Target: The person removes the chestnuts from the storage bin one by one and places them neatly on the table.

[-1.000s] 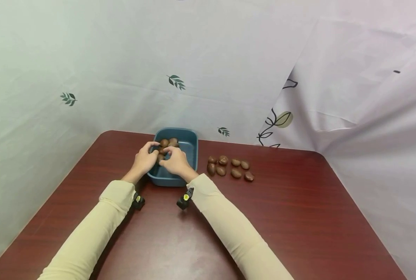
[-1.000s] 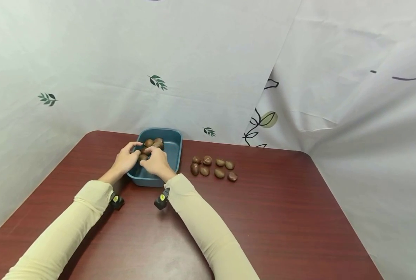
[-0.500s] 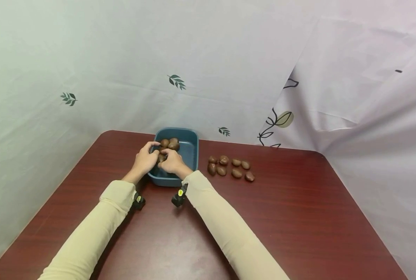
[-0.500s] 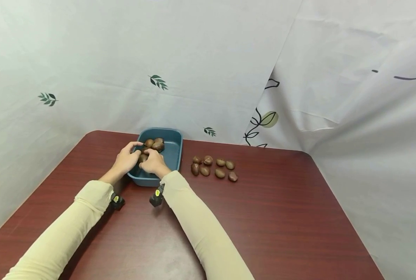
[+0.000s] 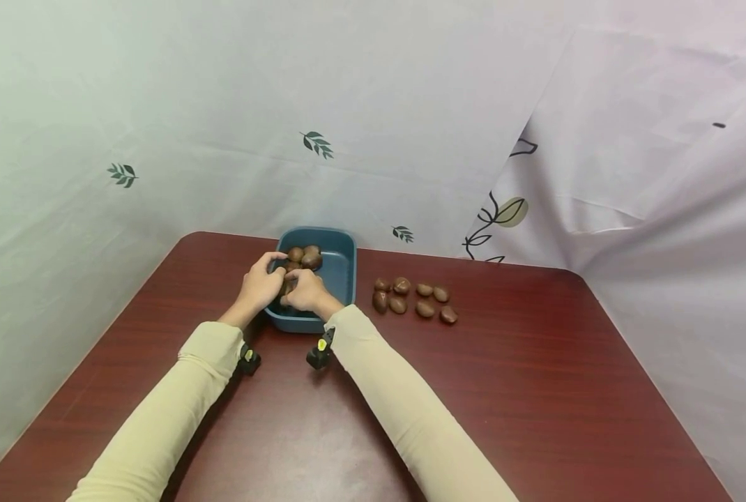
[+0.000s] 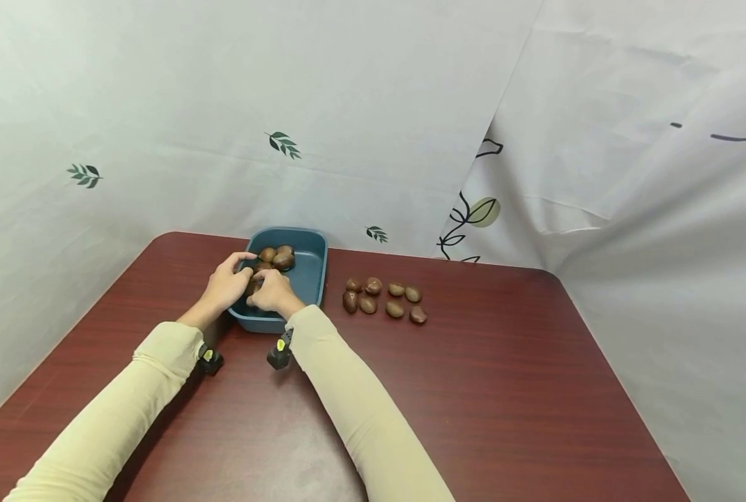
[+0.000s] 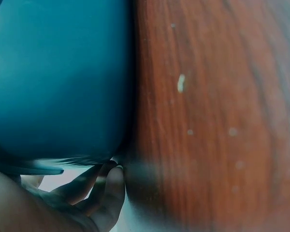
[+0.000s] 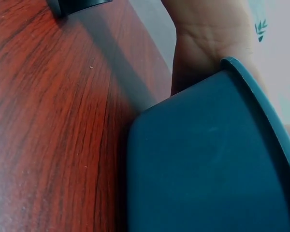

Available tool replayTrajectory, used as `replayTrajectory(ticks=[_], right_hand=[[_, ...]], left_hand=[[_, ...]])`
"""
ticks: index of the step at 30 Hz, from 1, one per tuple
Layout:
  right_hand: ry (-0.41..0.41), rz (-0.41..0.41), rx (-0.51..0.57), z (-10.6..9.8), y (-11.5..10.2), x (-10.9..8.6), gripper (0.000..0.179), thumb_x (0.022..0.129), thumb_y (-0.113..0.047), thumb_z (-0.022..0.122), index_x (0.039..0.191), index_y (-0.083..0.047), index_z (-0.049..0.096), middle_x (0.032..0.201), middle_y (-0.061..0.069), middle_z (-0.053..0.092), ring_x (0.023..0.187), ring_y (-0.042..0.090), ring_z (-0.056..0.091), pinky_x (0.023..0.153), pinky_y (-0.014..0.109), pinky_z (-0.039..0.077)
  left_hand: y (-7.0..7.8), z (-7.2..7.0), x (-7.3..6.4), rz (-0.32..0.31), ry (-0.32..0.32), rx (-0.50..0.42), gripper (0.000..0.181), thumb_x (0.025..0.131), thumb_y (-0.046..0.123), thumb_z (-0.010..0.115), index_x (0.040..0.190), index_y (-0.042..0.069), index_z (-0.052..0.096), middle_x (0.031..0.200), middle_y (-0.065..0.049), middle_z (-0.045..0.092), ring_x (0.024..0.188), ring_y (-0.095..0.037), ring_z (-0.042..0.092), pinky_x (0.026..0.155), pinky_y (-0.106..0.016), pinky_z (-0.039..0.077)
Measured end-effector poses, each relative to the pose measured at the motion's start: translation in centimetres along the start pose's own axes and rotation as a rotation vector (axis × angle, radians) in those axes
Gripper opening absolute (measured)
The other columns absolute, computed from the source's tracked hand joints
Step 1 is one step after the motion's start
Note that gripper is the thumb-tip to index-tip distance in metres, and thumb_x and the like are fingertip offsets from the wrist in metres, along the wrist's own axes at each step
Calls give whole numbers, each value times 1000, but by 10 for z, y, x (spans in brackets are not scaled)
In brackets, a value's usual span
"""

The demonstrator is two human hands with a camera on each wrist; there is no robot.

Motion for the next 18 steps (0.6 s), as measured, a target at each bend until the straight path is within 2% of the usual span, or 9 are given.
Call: replayTrajectory(ticks=[2, 4, 6, 8, 10, 14, 16, 18], right_hand=[[-19, -24, -12, 1, -2, -1, 48, 84, -13, 77, 130, -8, 64, 105, 8, 68, 84, 21, 57, 69, 26, 44], [-22, -35, -30, 0, -3, -3, 47, 84, -15, 78, 129, -8, 64, 105, 8, 68, 92, 24, 60, 71, 27, 46], [-1, -38, -50, -4, -4, -5, 46, 83, -17, 78, 127, -9, 66, 109, 7, 69, 104, 28, 59, 74, 27, 47], [16, -37, -46, -9, -5, -9, 46, 84, -19, 78, 127, -9, 66, 111, 7, 69, 108, 31, 60, 75, 27, 49], [26, -49, -13, -17, -7, -14, 46, 84, -16, 78, 128, -8, 66, 113, 10, 69, 100, 30, 65, 71, 27, 52], [44, -99, 42, -36, -11, -24, 47, 83, -10, 79, 127, -4, 66, 114, 14, 68, 68, 20, 69, 60, 25, 54], [69, -116, 37, -48, -10, -29, 47, 82, -10, 79, 127, -4, 66, 115, 13, 68, 68, 15, 66, 60, 23, 52], [80, -126, 47, -57, -8, -36, 48, 83, -11, 80, 128, -4, 65, 115, 14, 69, 70, 14, 66, 60, 23, 52]], left_hand=[[0, 0, 1, -3, 0, -2, 45, 101, 25, 38, 144, 14, 47, 144, -21, 46, 50, -17, 31, 59, -37, 35], [-1, 1, 1, -6, -7, -6, 45, 101, 25, 38, 144, 15, 47, 146, -21, 45, 49, -17, 30, 58, -37, 35], [-1, 2, 0, -7, -13, -10, 46, 101, 25, 38, 145, 15, 46, 144, -21, 46, 49, -17, 30, 58, -37, 35], [-1, 2, 0, -5, -17, -7, 46, 101, 25, 38, 145, 15, 46, 143, -22, 46, 50, -17, 31, 58, -37, 35], [0, 1, -1, -2, -17, -4, 46, 101, 24, 38, 145, 14, 45, 141, -22, 47, 51, -17, 31, 59, -37, 35], [0, 1, -1, -3, -13, 5, 44, 102, 24, 38, 145, 15, 45, 137, -22, 49, 53, -18, 34, 60, -37, 36], [-1, 0, 0, -5, -14, 8, 44, 103, 23, 38, 145, 15, 45, 140, -22, 48, 57, -22, 39, 62, -39, 38], [0, -1, 0, -4, -9, 10, 44, 103, 23, 37, 145, 14, 45, 147, -22, 44, 71, -28, 47, 70, -43, 39]])
Point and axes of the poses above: each hand's wrist, its own x-axis towards the middle knuckle, its own z-axis out of the palm, y = z × x, the point moved 8 cm from there along x, towards the middle knuckle
